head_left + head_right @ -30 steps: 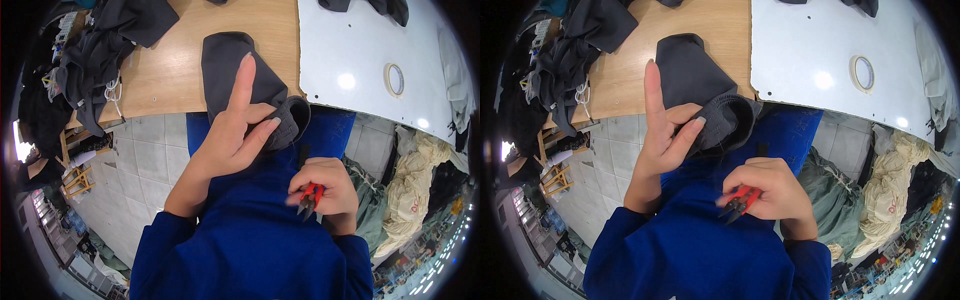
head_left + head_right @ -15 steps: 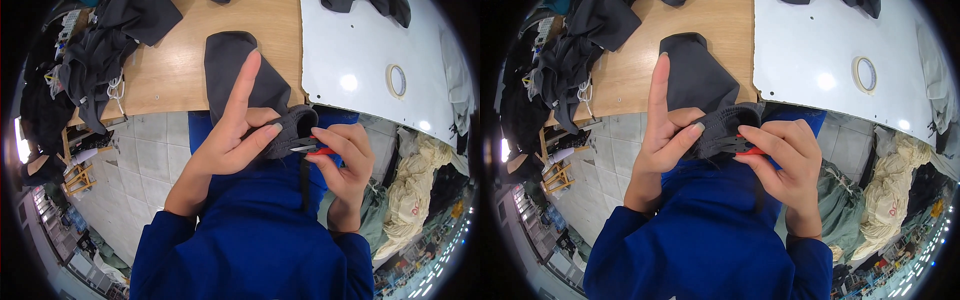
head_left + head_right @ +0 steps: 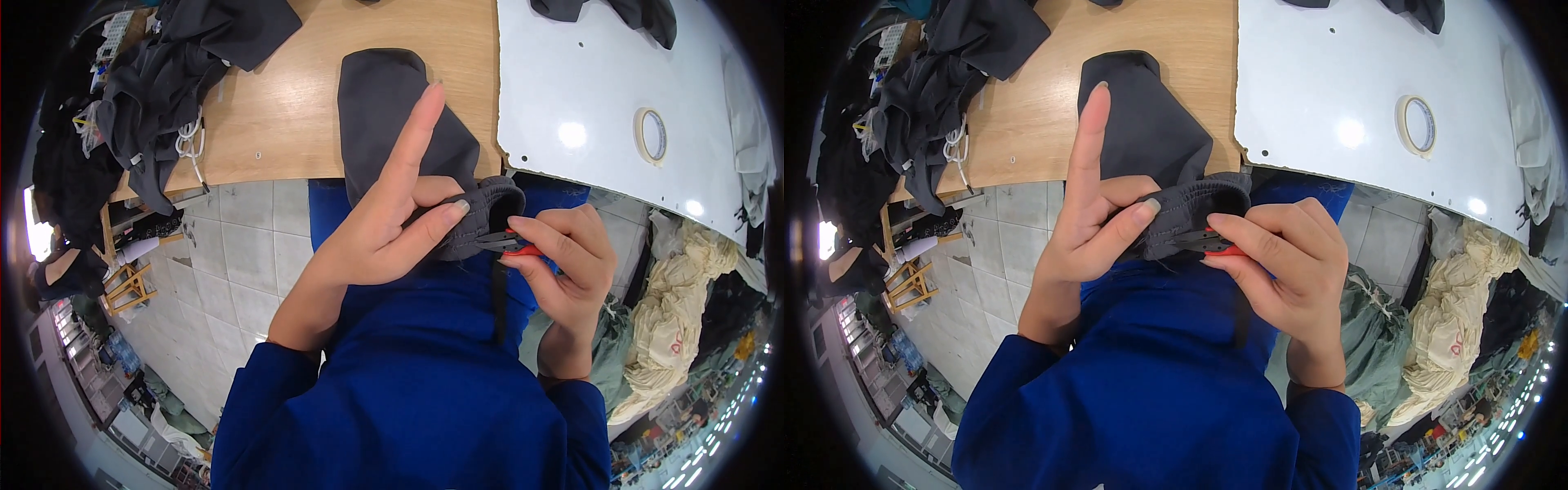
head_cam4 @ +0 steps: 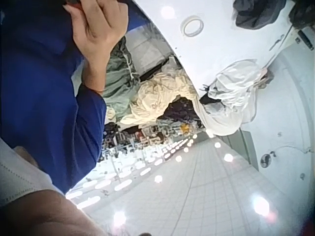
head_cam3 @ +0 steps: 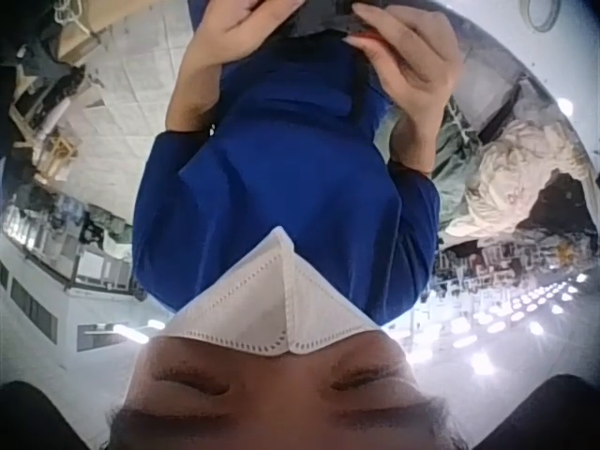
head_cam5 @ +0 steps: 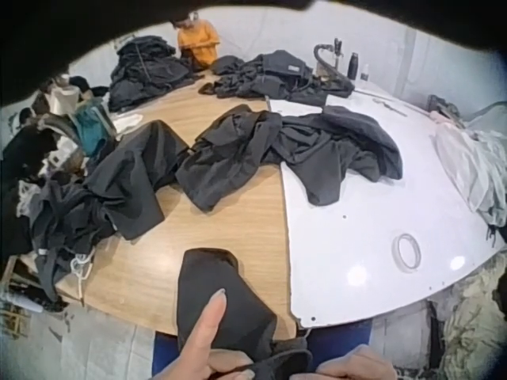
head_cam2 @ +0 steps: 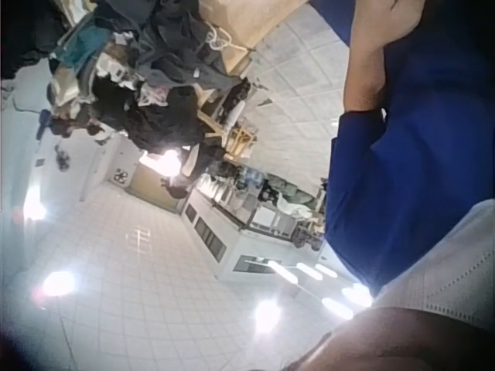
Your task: The person is trimming loose threads from a fabric garment using nippers and then applying white adhesive tape to a section of the material.
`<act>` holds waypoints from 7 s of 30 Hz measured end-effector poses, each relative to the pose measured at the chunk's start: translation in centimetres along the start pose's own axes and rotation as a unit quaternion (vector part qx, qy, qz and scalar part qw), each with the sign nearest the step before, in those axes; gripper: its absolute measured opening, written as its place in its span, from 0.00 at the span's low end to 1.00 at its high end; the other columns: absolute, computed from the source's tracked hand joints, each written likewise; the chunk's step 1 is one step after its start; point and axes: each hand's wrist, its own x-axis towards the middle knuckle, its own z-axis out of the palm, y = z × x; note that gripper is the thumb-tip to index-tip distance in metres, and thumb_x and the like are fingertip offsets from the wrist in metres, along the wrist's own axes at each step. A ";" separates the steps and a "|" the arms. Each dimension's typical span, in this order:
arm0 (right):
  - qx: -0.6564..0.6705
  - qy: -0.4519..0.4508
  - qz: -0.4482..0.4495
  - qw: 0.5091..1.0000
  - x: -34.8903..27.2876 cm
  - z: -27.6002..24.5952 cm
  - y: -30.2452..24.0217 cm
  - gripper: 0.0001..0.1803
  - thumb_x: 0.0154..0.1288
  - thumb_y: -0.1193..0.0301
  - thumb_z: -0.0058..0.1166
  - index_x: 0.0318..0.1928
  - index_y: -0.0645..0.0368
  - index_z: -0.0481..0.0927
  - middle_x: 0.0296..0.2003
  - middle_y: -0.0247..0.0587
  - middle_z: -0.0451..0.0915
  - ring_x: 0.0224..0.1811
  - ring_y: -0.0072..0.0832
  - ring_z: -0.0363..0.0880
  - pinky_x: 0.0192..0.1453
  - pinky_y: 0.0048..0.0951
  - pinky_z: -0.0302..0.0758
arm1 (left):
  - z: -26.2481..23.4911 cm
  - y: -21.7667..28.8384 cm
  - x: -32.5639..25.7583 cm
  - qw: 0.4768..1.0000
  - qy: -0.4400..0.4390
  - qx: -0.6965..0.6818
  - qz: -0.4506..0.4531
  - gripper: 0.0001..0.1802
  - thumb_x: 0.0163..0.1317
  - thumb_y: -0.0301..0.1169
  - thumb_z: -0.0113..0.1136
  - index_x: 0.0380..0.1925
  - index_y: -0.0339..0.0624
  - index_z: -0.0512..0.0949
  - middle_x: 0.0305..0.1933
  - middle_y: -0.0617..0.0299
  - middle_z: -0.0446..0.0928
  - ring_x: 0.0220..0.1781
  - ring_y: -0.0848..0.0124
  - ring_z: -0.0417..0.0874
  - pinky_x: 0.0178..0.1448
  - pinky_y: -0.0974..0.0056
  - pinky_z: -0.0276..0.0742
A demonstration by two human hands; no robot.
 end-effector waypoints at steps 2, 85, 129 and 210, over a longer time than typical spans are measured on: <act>0.002 0.000 -0.001 1.000 0.0 0.0 0.0 0.19 0.37 0.67 0.68 0.37 0.52 0.85 0.27 0.30 0.76 0.24 0.25 0.67 0.28 0.25 0.63 | -0.4 -0.2 0.2 1.000 -0.025 -0.003 0.015 0.46 0.59 0.13 0.44 0.68 0.37 0.27 0.60 0.53 0.62 0.31 0.78 0.72 0.37 0.74 0.67; 0.166 -0.079 0.084 0.979 0.8 0.7 0.0 0.24 0.37 0.68 0.70 0.41 0.57 0.82 0.28 0.35 0.78 0.26 0.29 0.70 0.30 0.25 0.67 | -0.4 -0.1 0.5 0.991 -0.039 0.014 -0.124 0.39 0.60 0.19 0.51 0.69 0.37 0.45 0.16 0.70 0.69 0.20 0.86 0.62 0.27 0.79 0.55; 0.295 0.144 0.268 0.906 -0.5 5.6 1.3 0.05 0.56 0.78 0.62 0.34 0.62 0.81 0.23 0.21 0.70 0.24 0.06 0.59 0.26 0.10 0.55 | 0.5 -2.1 -0.2 0.996 0.015 -0.039 -0.083 0.50 0.54 0.14 0.49 0.70 0.45 0.32 0.39 0.55 0.78 0.38 0.76 0.77 0.44 0.74 0.70; 0.034 0.105 -0.030 0.993 1.1 2.8 -0.3 0.13 0.54 0.67 0.59 0.39 0.58 0.82 0.37 0.42 0.80 0.31 0.30 0.74 0.36 0.27 0.67 | -2.9 -2.4 0.2 0.984 0.008 -0.141 -0.105 0.08 0.63 0.21 0.52 0.38 0.42 0.64 0.36 0.69 0.70 0.38 0.85 0.69 0.41 0.79 0.66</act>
